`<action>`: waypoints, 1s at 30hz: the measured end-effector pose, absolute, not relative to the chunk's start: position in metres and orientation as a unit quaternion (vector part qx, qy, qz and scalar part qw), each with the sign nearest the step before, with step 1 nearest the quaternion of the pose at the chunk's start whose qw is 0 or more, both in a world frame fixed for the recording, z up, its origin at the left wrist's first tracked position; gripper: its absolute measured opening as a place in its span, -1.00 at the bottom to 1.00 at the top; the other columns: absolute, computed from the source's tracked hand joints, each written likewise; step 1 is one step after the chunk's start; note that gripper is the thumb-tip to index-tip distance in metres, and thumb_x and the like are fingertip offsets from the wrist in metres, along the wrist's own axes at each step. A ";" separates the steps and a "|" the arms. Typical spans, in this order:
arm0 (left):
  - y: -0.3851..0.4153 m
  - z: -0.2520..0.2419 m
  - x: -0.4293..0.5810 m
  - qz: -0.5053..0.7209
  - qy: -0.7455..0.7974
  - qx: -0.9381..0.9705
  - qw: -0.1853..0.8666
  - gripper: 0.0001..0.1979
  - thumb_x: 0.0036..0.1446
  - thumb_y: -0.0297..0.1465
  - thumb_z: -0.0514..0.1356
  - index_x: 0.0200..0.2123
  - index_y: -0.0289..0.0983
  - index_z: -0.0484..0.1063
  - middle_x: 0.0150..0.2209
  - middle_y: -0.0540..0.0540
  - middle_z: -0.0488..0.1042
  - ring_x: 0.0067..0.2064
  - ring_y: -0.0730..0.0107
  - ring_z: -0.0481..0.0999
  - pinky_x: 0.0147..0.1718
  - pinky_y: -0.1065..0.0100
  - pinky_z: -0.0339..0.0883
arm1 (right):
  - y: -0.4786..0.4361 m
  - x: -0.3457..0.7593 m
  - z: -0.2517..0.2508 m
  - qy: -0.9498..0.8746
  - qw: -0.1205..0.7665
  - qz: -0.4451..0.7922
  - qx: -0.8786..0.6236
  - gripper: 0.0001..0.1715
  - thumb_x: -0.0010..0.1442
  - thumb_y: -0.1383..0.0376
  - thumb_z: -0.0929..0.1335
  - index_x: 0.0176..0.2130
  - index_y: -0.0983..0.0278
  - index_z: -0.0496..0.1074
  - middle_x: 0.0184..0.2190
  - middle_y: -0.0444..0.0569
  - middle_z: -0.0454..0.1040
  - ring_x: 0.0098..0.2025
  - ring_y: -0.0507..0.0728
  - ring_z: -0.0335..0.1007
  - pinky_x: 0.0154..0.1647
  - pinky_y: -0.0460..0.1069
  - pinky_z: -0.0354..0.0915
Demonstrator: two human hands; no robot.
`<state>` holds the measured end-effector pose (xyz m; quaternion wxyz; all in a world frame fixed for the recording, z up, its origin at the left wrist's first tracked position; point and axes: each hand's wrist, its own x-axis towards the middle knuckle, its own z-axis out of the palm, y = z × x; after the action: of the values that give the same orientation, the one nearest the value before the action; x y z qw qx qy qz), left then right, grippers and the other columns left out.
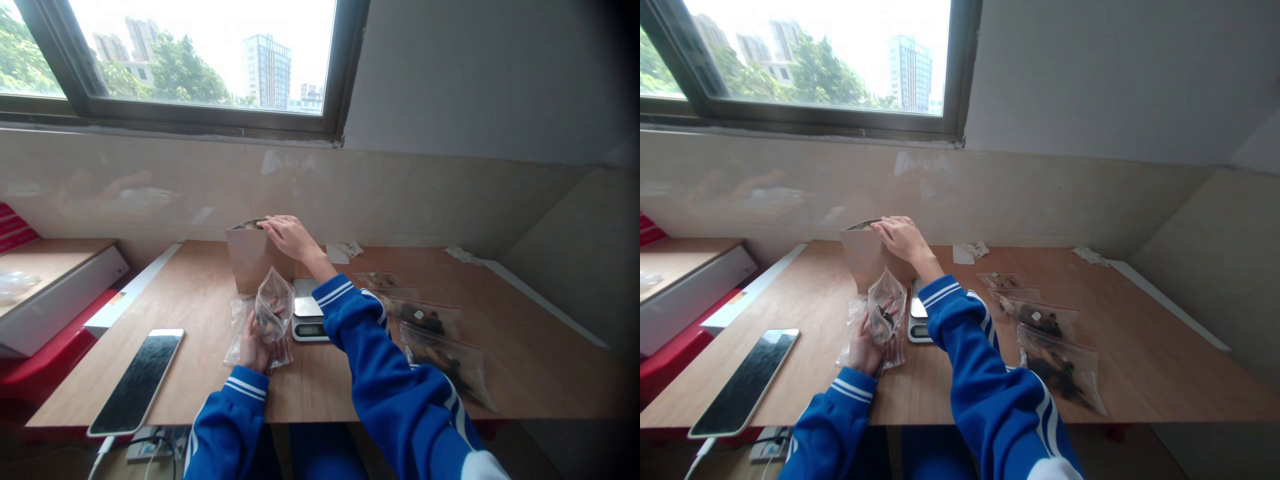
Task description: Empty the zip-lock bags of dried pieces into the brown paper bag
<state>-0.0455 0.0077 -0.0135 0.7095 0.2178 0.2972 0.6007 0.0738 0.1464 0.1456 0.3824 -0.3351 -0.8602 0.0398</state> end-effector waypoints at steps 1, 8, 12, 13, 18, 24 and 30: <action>0.007 -0.013 -0.046 0.600 0.286 0.221 0.714 -0.47 0.17 -0.20 0.00 0.15 -0.35 0.25 -0.03 -0.23 0.49 -0.15 0.27 0.54 -0.24 0.31 0.44 | 0.142 0.075 0.148 -0.859 0.393 0.046 -0.326 -0.64 0.35 0.25 0.14 0.01 0.22 0.39 0.06 0.04 0.40 0.18 0.17 0.19 0.22 0.15 0.00; 0.002 -0.010 -0.048 0.614 0.266 0.202 0.715 -0.49 0.12 -0.27 0.04 0.14 -0.29 0.27 0.01 -0.19 0.46 -0.02 0.18 0.49 -0.26 0.30 0.43 | 0.097 0.098 0.159 -0.815 0.434 0.242 -0.298 -0.69 0.26 0.35 0.15 -0.18 0.27 0.44 -0.20 -0.05 0.49 -0.16 0.06 0.42 -0.09 -0.01 0.32; 0.002 -0.010 -0.047 0.616 0.263 0.181 0.720 -0.53 0.10 -0.30 0.04 0.08 -0.31 0.32 -0.01 -0.20 0.48 -0.03 0.16 0.50 -0.20 0.23 0.42 | 0.073 0.114 0.141 -0.823 0.281 0.398 -0.293 -0.66 0.19 0.42 0.16 -0.18 0.29 0.46 -0.31 -0.08 0.52 -0.29 0.03 0.46 -0.29 -0.08 0.37; 0.003 -0.011 -0.046 0.622 0.260 0.176 0.717 -0.54 0.11 -0.30 0.04 0.08 -0.31 0.33 -0.01 -0.20 0.48 -0.02 0.17 0.49 -0.18 0.22 0.42 | 0.069 0.116 0.135 -0.826 0.256 0.406 -0.297 -0.65 0.18 0.43 0.17 -0.17 0.29 0.47 -0.31 -0.08 0.53 -0.29 0.03 0.46 -0.30 -0.09 0.36; 0.003 -0.011 -0.044 0.648 0.271 0.164 0.692 -0.55 0.11 -0.29 0.09 0.08 -0.28 0.33 -0.03 -0.17 0.49 0.01 0.17 0.47 -0.13 0.21 0.42 | 0.063 0.114 0.106 -0.862 0.203 0.325 -0.331 -0.71 0.09 0.49 0.25 -0.27 0.30 0.52 -0.33 -0.06 0.55 -0.31 0.06 0.46 -0.33 -0.11 0.32; 0.002 -0.012 -0.042 0.637 0.281 0.225 0.682 -0.51 0.05 -0.40 0.20 0.09 -0.21 0.34 0.00 -0.09 0.49 0.11 0.17 0.38 -0.03 0.29 0.37 | 0.058 0.114 0.087 -0.888 0.208 0.307 -0.272 -0.74 0.04 0.44 0.36 -0.22 0.26 0.52 -0.28 -0.10 0.55 -0.33 0.06 0.43 -0.31 -0.11 0.31; 0.006 -0.018 -0.039 0.635 0.316 0.251 0.659 -0.57 0.08 -0.34 0.20 0.05 -0.27 0.39 0.09 -0.11 0.41 0.20 0.13 0.27 0.06 0.28 0.28 | 0.055 0.112 0.068 -0.875 0.224 0.329 -0.276 -0.69 0.05 0.34 0.41 -0.14 0.24 0.49 -0.34 -0.13 0.52 -0.33 0.07 0.41 -0.24 -0.08 0.32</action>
<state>-0.0393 0.0063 -0.0185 0.6586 0.2514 0.3161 0.6349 0.1116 0.0548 0.0685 0.2238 -0.2759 -0.8751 0.3285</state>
